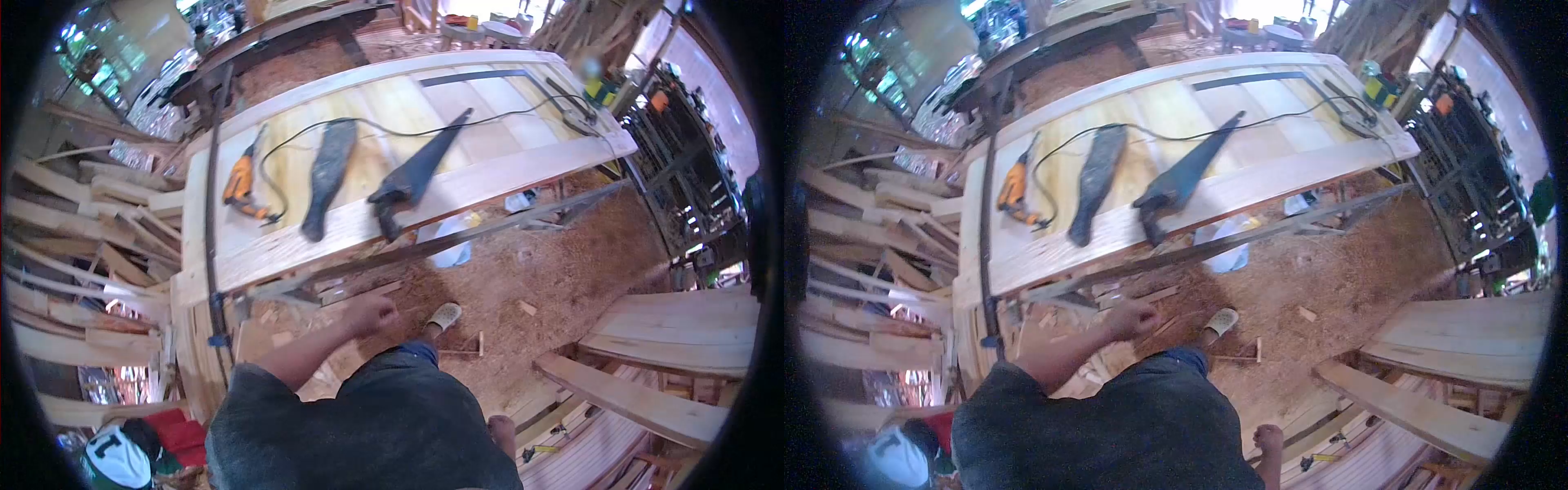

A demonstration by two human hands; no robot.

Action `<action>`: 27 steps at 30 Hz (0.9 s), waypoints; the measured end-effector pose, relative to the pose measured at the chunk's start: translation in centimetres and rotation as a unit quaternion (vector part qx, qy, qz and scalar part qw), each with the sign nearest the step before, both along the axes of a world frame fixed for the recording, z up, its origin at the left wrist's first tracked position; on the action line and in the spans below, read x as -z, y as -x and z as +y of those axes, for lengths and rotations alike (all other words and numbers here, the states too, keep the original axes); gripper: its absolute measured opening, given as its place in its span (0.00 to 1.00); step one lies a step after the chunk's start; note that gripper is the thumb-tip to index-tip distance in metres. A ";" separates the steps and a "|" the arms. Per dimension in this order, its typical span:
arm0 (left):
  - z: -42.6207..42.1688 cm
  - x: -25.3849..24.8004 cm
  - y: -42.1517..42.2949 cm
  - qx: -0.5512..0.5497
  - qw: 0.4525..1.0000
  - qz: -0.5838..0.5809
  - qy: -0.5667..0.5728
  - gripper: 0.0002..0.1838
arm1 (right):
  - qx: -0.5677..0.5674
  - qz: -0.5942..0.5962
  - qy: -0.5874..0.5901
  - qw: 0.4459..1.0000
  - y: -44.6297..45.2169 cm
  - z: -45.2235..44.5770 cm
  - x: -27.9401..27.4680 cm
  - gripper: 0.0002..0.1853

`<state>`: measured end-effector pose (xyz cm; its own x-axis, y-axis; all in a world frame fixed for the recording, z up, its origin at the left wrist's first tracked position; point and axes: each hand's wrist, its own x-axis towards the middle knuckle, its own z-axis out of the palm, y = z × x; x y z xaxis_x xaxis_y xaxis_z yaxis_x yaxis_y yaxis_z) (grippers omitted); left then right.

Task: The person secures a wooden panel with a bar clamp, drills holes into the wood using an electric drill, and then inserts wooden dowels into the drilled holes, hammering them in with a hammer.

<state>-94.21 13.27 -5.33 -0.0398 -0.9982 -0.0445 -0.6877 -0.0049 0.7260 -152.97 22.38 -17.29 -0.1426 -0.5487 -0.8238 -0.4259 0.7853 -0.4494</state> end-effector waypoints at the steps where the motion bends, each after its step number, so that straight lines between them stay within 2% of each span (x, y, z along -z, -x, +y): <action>1: -2.7 -0.3 3.1 0.035 0.999 0.005 -0.021 0.10 | 0.004 0.002 0.014 1.000 -1.6 -2.1 -3.3 0.06; 3: -9.3 0.6 8.9 0.104 0.993 0.008 -0.060 0.10 | -0.008 0.025 0.050 0.998 -0.5 -6.3 -3.6 0.07; 4: -13.2 1.8 11.7 0.142 0.987 0.003 -0.074 0.09 | -0.154 0.074 0.160 0.972 3.3 -5.1 0.7 0.09; 5: -16.9 2.9 14.7 0.188 0.979 -0.002 -0.084 0.09 | -0.277 0.153 0.275 0.908 6.8 -4.3 4.6 0.11; 6: -21.4 1.9 17.8 0.252 0.967 0.004 -0.038 0.10 | -0.475 0.259 0.197 0.818 8.1 -6.1 4.0 0.15; 7: -25.4 1.2 21.1 0.309 0.950 0.034 -0.005 0.10 | -0.232 0.137 0.122 0.955 7.9 -8.1 1.6 0.13; 8: -30.0 0.2 23.9 0.362 0.930 0.058 0.036 0.11 | 0.069 0.037 0.096 0.992 6.9 -10.7 -2.0 0.11; 9: -34.3 -1.7 27.0 0.405 0.912 0.047 0.048 0.09 | 0.224 0.020 0.046 0.973 6.6 -12.5 -2.6 0.10; 11: -42.2 -5.7 32.9 0.438 0.892 0.058 0.095 0.08 | 0.264 0.019 0.043 0.963 9.3 -15.5 -1.1 0.08; 12: -45.5 -7.1 35.7 0.429 0.891 0.084 0.124 0.08 | 0.267 0.078 0.038 0.960 9.3 -18.1 -2.4 0.08; 13: -48.8 -8.0 38.1 0.410 0.892 0.113 0.152 0.08 | 0.308 0.045 0.050 0.949 10.4 -19.1 -0.4 0.09; 15: -55.4 -8.4 42.4 0.393 0.906 0.116 0.106 0.08 | 0.373 -0.016 0.071 0.925 13.8 -21.4 3.4 0.10; 16: -58.2 -8.1 44.4 0.380 0.913 0.120 0.084 0.09 | 0.342 0.024 0.051 0.938 13.7 -23.8 1.4 0.11; 19: -64.5 -4.6 48.8 0.330 0.935 0.104 0.074 0.10 | 0.184 0.070 0.045 0.979 17.3 -28.9 1.8 0.10; 20: -66.5 -3.0 50.0 0.330 0.942 0.055 0.019 0.08 | 0.252 -0.021 0.011 0.967 20.3 -30.4 2.1 0.10; 22: -68.4 -0.4 51.5 0.292 0.955 0.039 -0.014 0.08 | 0.042 0.033 0.032 0.998 23.3 -32.7 -0.3 0.11; 25: -75.1 0.3 55.6 0.237 0.971 0.024 -0.017 0.08 | 0.043 0.094 0.059 0.993 34.3 -40.0 2.2 0.12; 26: -75.4 0.8 56.6 0.219 0.975 0.019 -0.037 0.09 | 0.120 0.056 0.038 0.990 37.7 -41.6 1.4 0.13; 27: -77.2 0.5 57.9 0.209 0.977 0.037 -0.033 0.09 | 0.143 0.067 -0.012 0.987 40.8 -46.1 -1.1 0.11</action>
